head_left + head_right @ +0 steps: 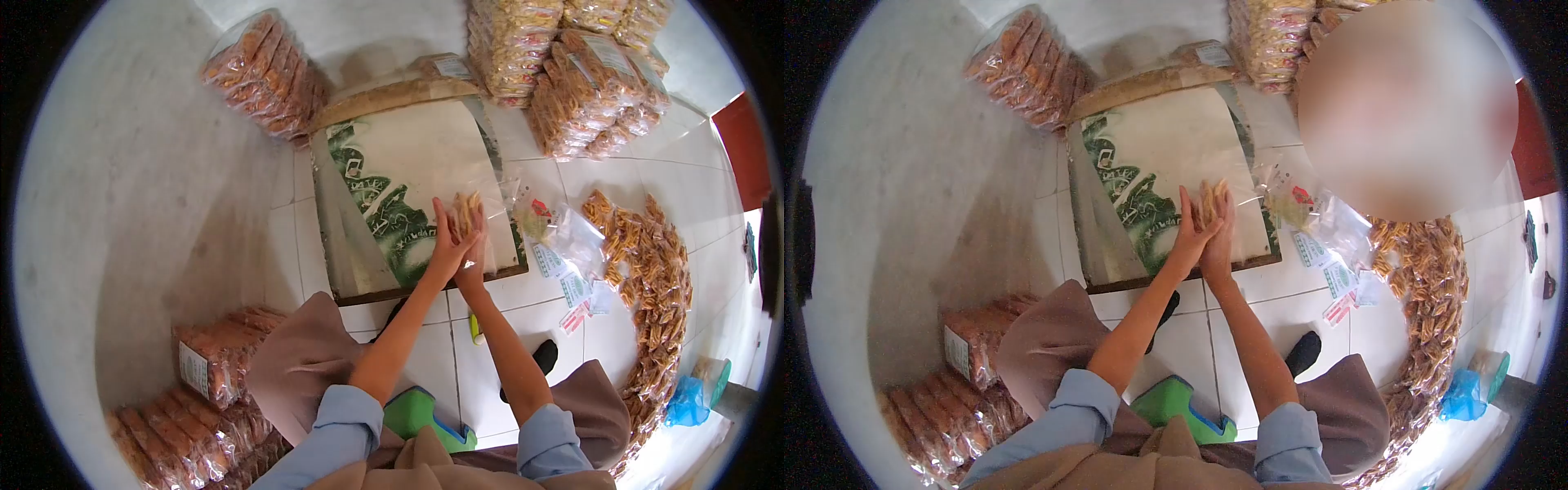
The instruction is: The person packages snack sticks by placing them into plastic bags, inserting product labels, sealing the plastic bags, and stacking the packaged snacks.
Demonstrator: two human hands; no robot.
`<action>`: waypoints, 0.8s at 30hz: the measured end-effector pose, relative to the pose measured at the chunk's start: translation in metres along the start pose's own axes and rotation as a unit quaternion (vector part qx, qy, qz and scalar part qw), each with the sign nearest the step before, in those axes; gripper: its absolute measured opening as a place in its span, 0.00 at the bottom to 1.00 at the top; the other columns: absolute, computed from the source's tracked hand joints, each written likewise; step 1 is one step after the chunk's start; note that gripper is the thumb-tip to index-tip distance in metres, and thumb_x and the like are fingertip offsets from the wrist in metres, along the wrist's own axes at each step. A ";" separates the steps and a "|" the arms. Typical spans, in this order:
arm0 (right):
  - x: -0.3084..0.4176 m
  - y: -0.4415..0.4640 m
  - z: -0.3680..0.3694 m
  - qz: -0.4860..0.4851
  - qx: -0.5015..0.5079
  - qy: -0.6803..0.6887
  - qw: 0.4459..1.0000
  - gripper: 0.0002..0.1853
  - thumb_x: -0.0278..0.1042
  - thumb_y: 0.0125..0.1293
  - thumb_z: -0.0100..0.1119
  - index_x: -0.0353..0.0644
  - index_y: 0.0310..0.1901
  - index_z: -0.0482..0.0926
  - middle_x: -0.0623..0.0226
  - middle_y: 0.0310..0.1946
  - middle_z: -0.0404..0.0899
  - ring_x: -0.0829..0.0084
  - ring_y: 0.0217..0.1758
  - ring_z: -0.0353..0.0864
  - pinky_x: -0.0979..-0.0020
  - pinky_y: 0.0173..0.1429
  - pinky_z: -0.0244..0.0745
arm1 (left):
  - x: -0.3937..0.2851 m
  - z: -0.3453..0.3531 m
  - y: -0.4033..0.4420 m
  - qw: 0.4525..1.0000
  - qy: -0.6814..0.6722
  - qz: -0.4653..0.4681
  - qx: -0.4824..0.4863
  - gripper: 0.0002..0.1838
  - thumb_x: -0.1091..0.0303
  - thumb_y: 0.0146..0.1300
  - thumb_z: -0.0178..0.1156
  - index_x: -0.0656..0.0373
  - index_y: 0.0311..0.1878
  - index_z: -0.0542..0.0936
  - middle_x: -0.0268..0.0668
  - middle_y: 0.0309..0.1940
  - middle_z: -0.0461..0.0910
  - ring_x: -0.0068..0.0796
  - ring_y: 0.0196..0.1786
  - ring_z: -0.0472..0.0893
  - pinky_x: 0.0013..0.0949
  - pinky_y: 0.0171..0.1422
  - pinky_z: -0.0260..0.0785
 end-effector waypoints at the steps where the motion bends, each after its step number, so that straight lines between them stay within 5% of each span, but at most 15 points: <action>1: 0.000 0.006 -0.005 0.014 -0.033 0.058 0.998 0.30 0.21 0.56 0.52 0.35 0.62 0.54 0.50 0.63 0.51 0.53 0.66 0.53 0.62 0.66 0.52 | -0.001 0.002 -0.004 0.999 -0.004 -0.020 0.042 0.51 0.65 0.56 0.61 0.57 0.68 0.30 0.42 0.69 0.28 0.32 0.71 0.36 0.34 0.71 0.37; 2: -0.002 0.009 -0.008 0.028 -0.067 0.115 0.991 0.32 0.24 0.57 0.54 0.35 0.62 0.52 0.47 0.63 0.50 0.50 0.65 0.52 0.59 0.66 0.51 | -0.001 0.003 -0.010 0.999 0.018 0.011 0.043 0.52 0.64 0.56 0.61 0.53 0.68 0.29 0.45 0.68 0.40 0.35 0.69 0.45 0.33 0.69 0.43; 6: -0.031 0.006 0.006 0.047 -0.047 0.049 0.997 0.33 0.24 0.56 0.55 0.35 0.61 0.53 0.45 0.63 0.49 0.49 0.65 0.52 0.59 0.66 0.51 | 0.002 -0.017 -0.012 0.991 0.108 0.000 0.084 0.45 0.66 0.57 0.59 0.58 0.68 0.39 0.46 0.69 0.34 0.38 0.71 0.38 0.34 0.71 0.38; 8: -0.032 0.004 0.005 0.038 -0.022 0.045 0.998 0.32 0.23 0.55 0.55 0.35 0.61 0.53 0.44 0.63 0.49 0.48 0.65 0.51 0.58 0.66 0.51 | 0.016 -0.037 0.009 0.988 0.133 -0.018 -0.072 0.37 0.64 0.59 0.57 0.59 0.67 0.48 0.47 0.68 0.41 0.38 0.70 0.42 0.34 0.70 0.38; 11: -0.018 0.003 -0.001 -0.015 0.031 0.111 0.993 0.33 0.20 0.54 0.52 0.35 0.62 0.51 0.43 0.63 0.49 0.47 0.66 0.50 0.56 0.67 0.49 | 0.004 -0.029 0.034 0.986 0.092 0.092 -0.102 0.33 0.62 0.61 0.54 0.59 0.65 0.51 0.45 0.67 0.45 0.36 0.70 0.45 0.34 0.70 0.38; 15: -0.023 -0.002 -0.009 -0.032 0.121 0.036 0.991 0.36 0.20 0.54 0.52 0.34 0.64 0.47 0.43 0.63 0.48 0.49 0.67 0.49 0.59 0.67 0.49 | 0.000 -0.024 0.043 0.992 0.005 0.100 -0.077 0.35 0.63 0.61 0.55 0.59 0.66 0.48 0.45 0.68 0.43 0.36 0.70 0.42 0.35 0.71 0.37; 18: -0.036 -0.005 -0.002 0.010 0.137 0.219 0.966 0.38 0.21 0.56 0.52 0.37 0.65 0.44 0.48 0.66 0.40 0.51 0.68 0.48 0.59 0.67 0.51 | -0.006 -0.017 0.029 0.996 0.032 0.066 -0.042 0.39 0.60 0.60 0.56 0.57 0.67 0.45 0.41 0.69 0.36 0.34 0.71 0.38 0.37 0.71 0.38; 21: -0.043 0.005 0.008 0.075 0.079 0.086 0.990 0.37 0.21 0.56 0.51 0.37 0.66 0.44 0.48 0.65 0.45 0.55 0.67 0.52 0.61 0.66 0.54 | -0.004 -0.003 0.015 0.989 0.071 0.123 -0.029 0.44 0.61 0.56 0.61 0.56 0.68 0.43 0.42 0.69 0.32 0.34 0.71 0.35 0.37 0.71 0.35; 24: -0.040 0.014 0.016 0.069 -0.004 0.341 0.937 0.35 0.20 0.56 0.51 0.36 0.65 0.49 0.49 0.64 0.51 0.57 0.65 0.56 0.63 0.66 0.55 | -0.013 -0.003 0.005 0.991 0.052 0.116 -0.029 0.47 0.60 0.53 0.63 0.54 0.68 0.41 0.43 0.69 0.30 0.37 0.71 0.32 0.40 0.71 0.34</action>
Point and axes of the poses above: each hand's wrist, its own y-axis towards the middle knuckle, its own z-axis out of the palm, x = y × z, the point moved 3 cm from there along y, towards the middle knuckle
